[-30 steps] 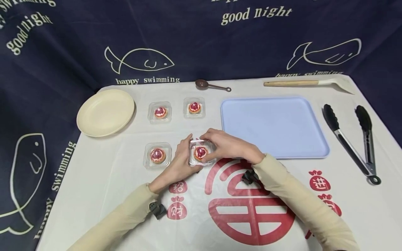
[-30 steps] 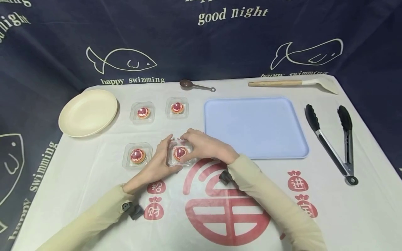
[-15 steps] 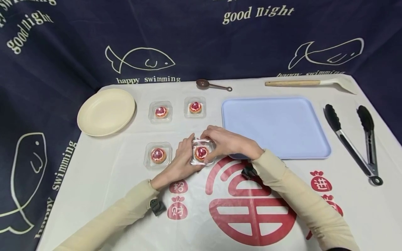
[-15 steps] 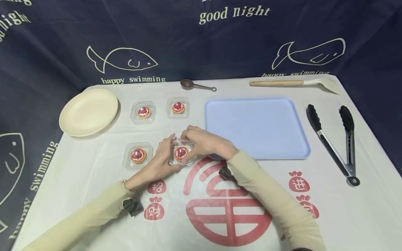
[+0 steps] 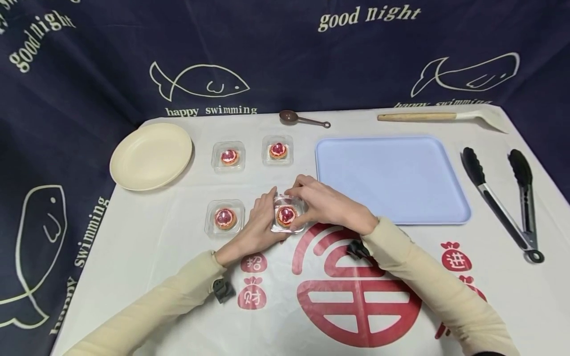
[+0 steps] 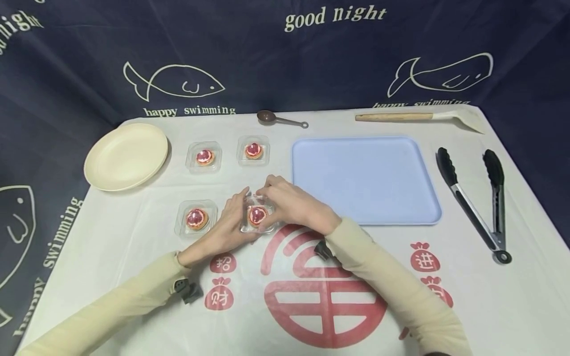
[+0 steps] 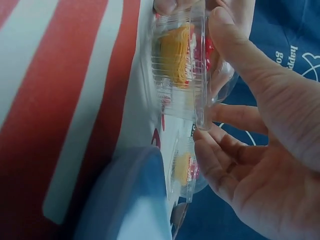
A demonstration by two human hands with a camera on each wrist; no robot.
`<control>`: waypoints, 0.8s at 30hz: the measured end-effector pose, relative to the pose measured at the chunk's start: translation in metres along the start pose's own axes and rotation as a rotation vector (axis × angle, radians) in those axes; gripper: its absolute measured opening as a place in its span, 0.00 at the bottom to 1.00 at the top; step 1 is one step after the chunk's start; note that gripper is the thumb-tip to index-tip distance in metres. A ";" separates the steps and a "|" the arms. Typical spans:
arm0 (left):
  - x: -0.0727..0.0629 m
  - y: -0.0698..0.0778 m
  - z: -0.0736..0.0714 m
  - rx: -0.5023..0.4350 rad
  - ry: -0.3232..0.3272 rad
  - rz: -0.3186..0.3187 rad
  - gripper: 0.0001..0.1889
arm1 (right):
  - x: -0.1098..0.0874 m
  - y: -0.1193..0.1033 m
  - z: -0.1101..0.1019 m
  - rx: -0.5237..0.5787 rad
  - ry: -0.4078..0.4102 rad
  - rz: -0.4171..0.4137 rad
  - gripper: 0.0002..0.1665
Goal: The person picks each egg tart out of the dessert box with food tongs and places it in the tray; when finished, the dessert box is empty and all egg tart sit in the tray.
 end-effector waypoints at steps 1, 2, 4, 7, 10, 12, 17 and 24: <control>0.000 0.000 0.000 -0.002 -0.003 0.000 0.57 | 0.000 0.000 0.000 -0.008 0.005 -0.003 0.41; 0.000 0.000 0.000 -0.004 -0.003 0.002 0.57 | -0.001 -0.001 0.000 -0.016 0.008 -0.007 0.41; 0.000 0.001 0.000 -0.007 -0.003 0.004 0.57 | -0.001 -0.002 0.000 -0.028 0.017 -0.015 0.40; 0.000 0.001 0.000 -0.007 -0.004 0.007 0.57 | -0.002 -0.003 0.000 -0.031 0.024 -0.023 0.40; 0.000 0.001 0.000 -0.004 -0.009 0.005 0.57 | -0.003 -0.003 0.001 -0.031 0.030 -0.028 0.41; 0.000 0.000 0.000 -0.003 -0.010 0.004 0.57 | -0.003 -0.003 0.001 -0.033 0.030 -0.027 0.41; 0.000 0.001 0.000 -0.005 -0.008 0.011 0.57 | -0.002 -0.004 0.000 -0.039 0.038 -0.023 0.36; 0.003 0.002 -0.002 0.036 -0.006 0.006 0.57 | -0.004 -0.004 -0.002 0.003 0.055 -0.018 0.38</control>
Point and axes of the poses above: each hand's wrist, its own x-axis towards the middle knuckle, its own z-axis out of the palm, y = z × x, the point moved 7 cm from there along x, towards the middle knuckle, and after that the axes turned 2 degrees about -y, right-handed, at the moved point
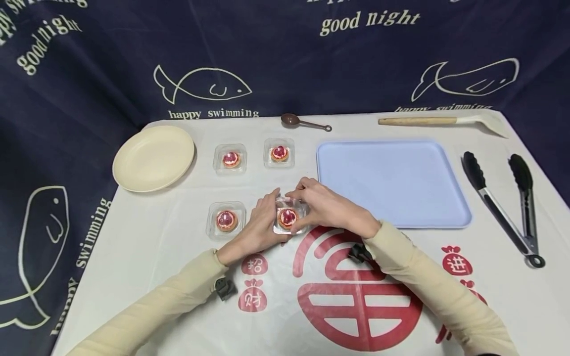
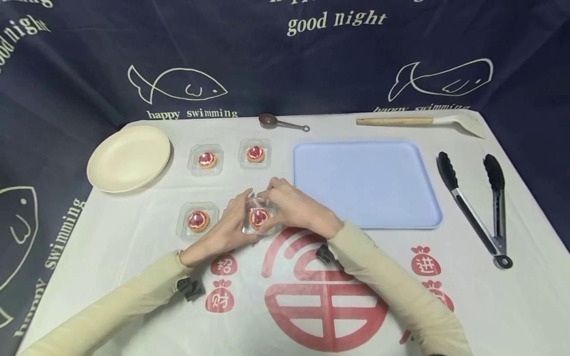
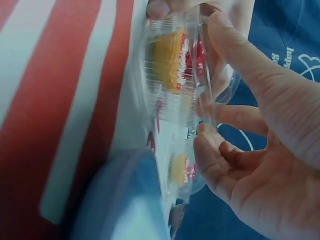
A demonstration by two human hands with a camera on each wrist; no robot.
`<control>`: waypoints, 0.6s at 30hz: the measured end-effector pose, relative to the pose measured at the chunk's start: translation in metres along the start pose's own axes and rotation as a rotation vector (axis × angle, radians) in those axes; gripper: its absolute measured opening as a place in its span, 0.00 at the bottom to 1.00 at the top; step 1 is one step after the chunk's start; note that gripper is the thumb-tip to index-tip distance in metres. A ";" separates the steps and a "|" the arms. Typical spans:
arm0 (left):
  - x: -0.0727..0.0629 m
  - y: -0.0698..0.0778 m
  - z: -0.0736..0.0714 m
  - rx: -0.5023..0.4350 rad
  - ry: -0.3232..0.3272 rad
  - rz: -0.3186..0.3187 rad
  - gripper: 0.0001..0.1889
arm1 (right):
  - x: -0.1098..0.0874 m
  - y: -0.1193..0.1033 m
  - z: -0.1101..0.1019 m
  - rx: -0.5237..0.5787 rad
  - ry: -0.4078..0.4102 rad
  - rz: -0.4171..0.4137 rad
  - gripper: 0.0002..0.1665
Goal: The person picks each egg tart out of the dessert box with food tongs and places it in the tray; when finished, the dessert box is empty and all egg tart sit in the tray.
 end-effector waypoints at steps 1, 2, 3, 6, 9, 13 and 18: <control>0.001 0.001 0.000 0.005 -0.005 0.006 0.57 | -0.001 0.001 0.000 0.014 0.002 0.003 0.40; 0.001 0.001 -0.001 0.014 -0.013 0.009 0.58 | -0.001 0.002 0.000 0.026 0.003 0.008 0.41; 0.001 0.002 -0.001 0.016 -0.022 0.011 0.58 | -0.002 0.003 0.000 0.038 0.005 0.013 0.42; -0.003 0.003 -0.004 0.010 -0.048 0.005 0.59 | -0.006 0.005 0.002 0.070 0.020 0.016 0.42; -0.007 0.007 -0.012 0.022 -0.036 0.039 0.57 | -0.011 0.003 0.000 0.093 0.053 0.015 0.42; -0.013 0.016 -0.024 0.105 0.031 0.126 0.51 | -0.018 -0.002 -0.006 0.115 0.092 0.028 0.44; -0.021 0.033 -0.039 0.224 0.159 0.229 0.48 | -0.029 -0.003 -0.014 0.235 0.135 0.086 0.37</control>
Point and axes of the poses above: each hand's wrist, its own x-axis towards the middle knuckle, its own z-axis out of the palm, y = z × x, the point moved 7 cm from there along x, towards the middle knuckle, and after that the axes turned 2 degrees about -y, right-handed, at the moved point
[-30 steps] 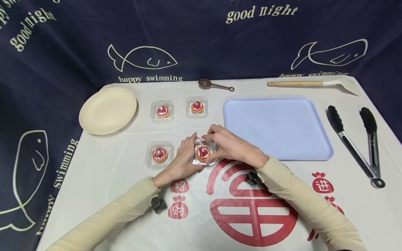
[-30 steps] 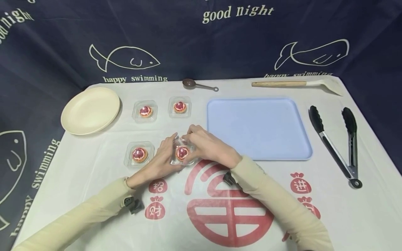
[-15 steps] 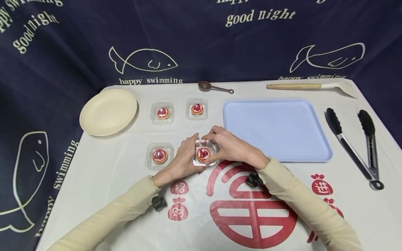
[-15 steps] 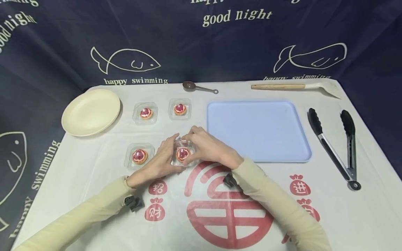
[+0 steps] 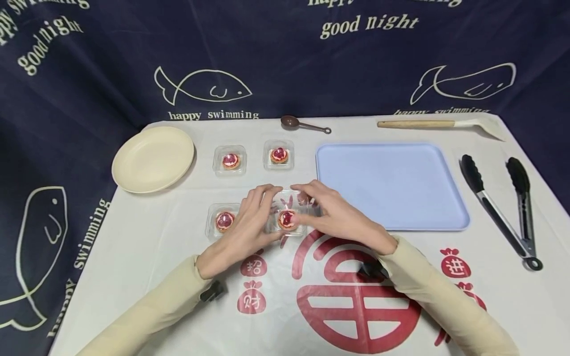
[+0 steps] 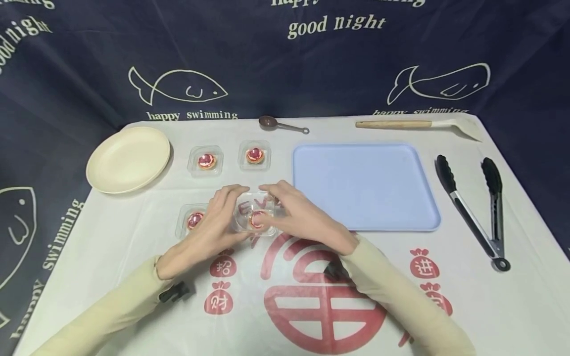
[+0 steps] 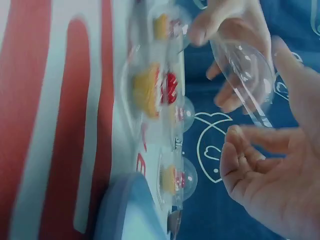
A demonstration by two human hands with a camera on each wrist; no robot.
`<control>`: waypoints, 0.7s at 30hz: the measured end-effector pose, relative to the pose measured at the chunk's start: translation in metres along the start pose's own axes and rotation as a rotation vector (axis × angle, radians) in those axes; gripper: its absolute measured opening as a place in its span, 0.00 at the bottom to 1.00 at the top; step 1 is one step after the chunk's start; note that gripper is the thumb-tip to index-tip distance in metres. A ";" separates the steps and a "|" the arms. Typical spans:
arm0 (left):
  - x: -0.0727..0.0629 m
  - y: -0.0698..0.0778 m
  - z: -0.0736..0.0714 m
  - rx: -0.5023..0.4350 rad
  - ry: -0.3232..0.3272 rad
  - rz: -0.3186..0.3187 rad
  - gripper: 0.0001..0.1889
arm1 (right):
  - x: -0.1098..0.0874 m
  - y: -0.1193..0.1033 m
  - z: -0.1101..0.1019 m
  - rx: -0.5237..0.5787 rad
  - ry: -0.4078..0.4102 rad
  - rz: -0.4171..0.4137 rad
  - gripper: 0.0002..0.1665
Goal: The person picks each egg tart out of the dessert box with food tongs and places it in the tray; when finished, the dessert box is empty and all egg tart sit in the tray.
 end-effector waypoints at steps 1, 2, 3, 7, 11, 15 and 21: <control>0.000 0.004 -0.004 0.033 0.034 0.031 0.47 | -0.002 0.002 -0.001 0.050 0.001 0.021 0.33; -0.001 0.008 -0.007 0.072 0.072 0.067 0.46 | -0.004 0.003 -0.001 0.125 -0.015 0.044 0.31; -0.001 0.013 -0.009 0.118 0.113 0.107 0.45 | -0.006 0.004 0.000 0.211 -0.043 0.063 0.31; -0.005 0.031 -0.012 0.331 0.269 0.250 0.38 | -0.011 0.007 0.015 0.543 -0.241 0.188 0.51; -0.009 0.037 -0.007 0.401 0.277 0.265 0.37 | -0.016 0.006 0.024 0.661 -0.334 0.244 0.57; -0.013 0.025 -0.002 0.001 0.023 0.042 0.48 | -0.022 0.003 0.021 0.616 -0.284 0.172 0.45; -0.029 0.011 0.009 -0.660 -0.278 -0.237 0.38 | -0.036 -0.002 0.018 0.388 -0.210 0.097 0.30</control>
Point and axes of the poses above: each hand's wrist, its own x-axis towards the middle knuckle, its own z-axis out of the palm, y = z × x, the point moved 7 cm from there along x, towards the middle knuckle, and after that the axes turned 2 degrees about -y, right-handed, at the moved point
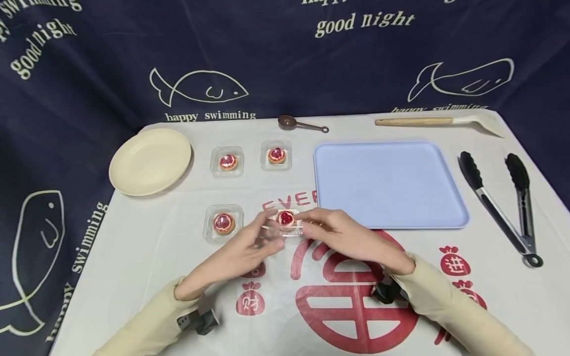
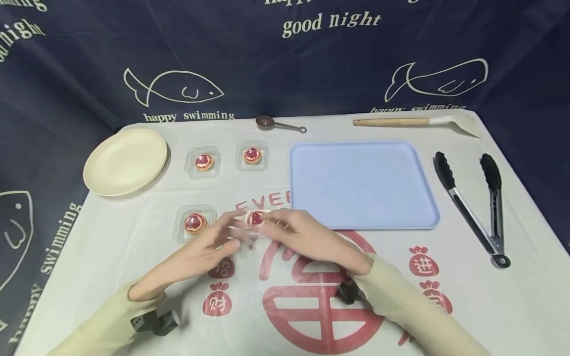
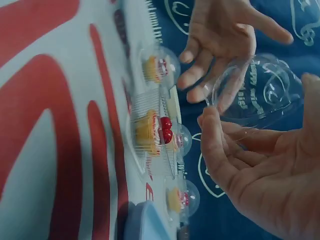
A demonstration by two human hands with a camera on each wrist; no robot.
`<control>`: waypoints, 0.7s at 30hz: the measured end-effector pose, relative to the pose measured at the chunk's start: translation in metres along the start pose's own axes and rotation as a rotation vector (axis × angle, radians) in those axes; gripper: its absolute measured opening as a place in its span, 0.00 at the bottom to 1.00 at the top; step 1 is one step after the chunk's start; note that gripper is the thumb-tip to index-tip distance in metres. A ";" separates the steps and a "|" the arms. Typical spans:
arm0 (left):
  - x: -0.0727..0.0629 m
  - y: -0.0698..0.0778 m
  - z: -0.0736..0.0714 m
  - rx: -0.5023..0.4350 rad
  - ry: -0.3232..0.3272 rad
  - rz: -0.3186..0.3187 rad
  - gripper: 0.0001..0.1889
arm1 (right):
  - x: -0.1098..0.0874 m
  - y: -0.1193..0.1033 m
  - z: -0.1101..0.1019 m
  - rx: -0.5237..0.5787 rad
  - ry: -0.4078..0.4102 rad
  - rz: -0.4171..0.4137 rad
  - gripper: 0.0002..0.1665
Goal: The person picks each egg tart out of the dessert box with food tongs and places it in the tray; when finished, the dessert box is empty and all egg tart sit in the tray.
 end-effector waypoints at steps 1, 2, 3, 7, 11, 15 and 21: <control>-0.001 -0.002 0.001 -0.032 -0.028 -0.002 0.35 | -0.002 -0.001 0.002 -0.054 0.000 -0.008 0.29; -0.003 -0.004 0.002 -0.050 -0.049 -0.004 0.35 | -0.003 -0.002 0.004 -0.105 -0.001 -0.012 0.30; -0.004 -0.005 0.002 -0.050 -0.061 -0.002 0.36 | -0.005 -0.003 0.005 -0.183 0.000 -0.021 0.32; -0.008 -0.009 0.007 0.069 -0.070 0.056 0.37 | -0.010 -0.005 0.013 -0.439 0.008 -0.021 0.43; -0.012 -0.010 0.016 0.291 -0.054 0.107 0.36 | -0.013 -0.003 0.025 -0.547 0.008 -0.043 0.48; -0.014 -0.013 0.025 0.449 -0.040 0.090 0.38 | -0.015 -0.002 0.036 -0.629 0.035 -0.117 0.47; -0.011 -0.016 0.033 0.616 -0.034 0.091 0.41 | -0.016 0.001 0.042 -0.776 0.073 -0.159 0.46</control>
Point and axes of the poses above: each hand's wrist, its own x-axis towards the middle knuckle, its own z-axis out of the palm, y = z × x, the point moved 7 cm from there along x, towards the middle knuckle, and after that the axes turned 2 degrees about -y, right-handed, at the moved point
